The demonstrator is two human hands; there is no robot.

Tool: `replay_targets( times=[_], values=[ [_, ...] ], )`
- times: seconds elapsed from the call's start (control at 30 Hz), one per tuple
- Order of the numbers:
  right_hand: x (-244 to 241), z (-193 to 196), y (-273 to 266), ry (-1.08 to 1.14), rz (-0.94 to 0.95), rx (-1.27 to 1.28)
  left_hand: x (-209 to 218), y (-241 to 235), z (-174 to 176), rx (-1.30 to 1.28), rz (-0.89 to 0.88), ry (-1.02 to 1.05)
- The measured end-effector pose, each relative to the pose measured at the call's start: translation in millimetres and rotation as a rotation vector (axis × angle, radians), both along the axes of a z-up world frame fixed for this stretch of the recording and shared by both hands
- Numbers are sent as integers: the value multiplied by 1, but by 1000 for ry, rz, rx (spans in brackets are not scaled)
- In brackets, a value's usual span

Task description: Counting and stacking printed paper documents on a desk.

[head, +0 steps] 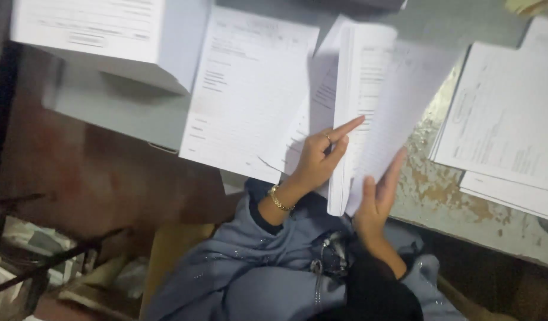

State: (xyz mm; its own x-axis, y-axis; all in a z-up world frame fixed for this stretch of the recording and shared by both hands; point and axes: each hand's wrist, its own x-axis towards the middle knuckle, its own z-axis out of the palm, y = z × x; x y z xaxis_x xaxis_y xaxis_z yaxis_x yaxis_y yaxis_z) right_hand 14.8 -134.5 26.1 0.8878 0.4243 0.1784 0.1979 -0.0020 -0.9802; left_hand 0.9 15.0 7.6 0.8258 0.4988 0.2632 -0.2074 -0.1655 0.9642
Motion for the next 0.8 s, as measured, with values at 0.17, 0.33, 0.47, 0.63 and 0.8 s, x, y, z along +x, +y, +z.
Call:
replay_targets(
  times=[0.17, 0.33, 0.47, 0.63, 0.8],
  values=[
    [-13, -2, -22, -503, 52, -154, -12, 16, 11, 130, 91, -62],
    [-49, 12, 6, -608, 129, -160, -52, 20, 100, 387, 246, -83],
    [-65, 42, 19, -781, -108, -126, -85, 4, 128, 400, 367, -75],
    [-23, 6, -34, -537, -146, 97, -122, 9, 165, 426, 353, -215],
    [8, 16, -104, -140, 29, -91, -134, 75, 130, 178, 301, -23]
  ],
)
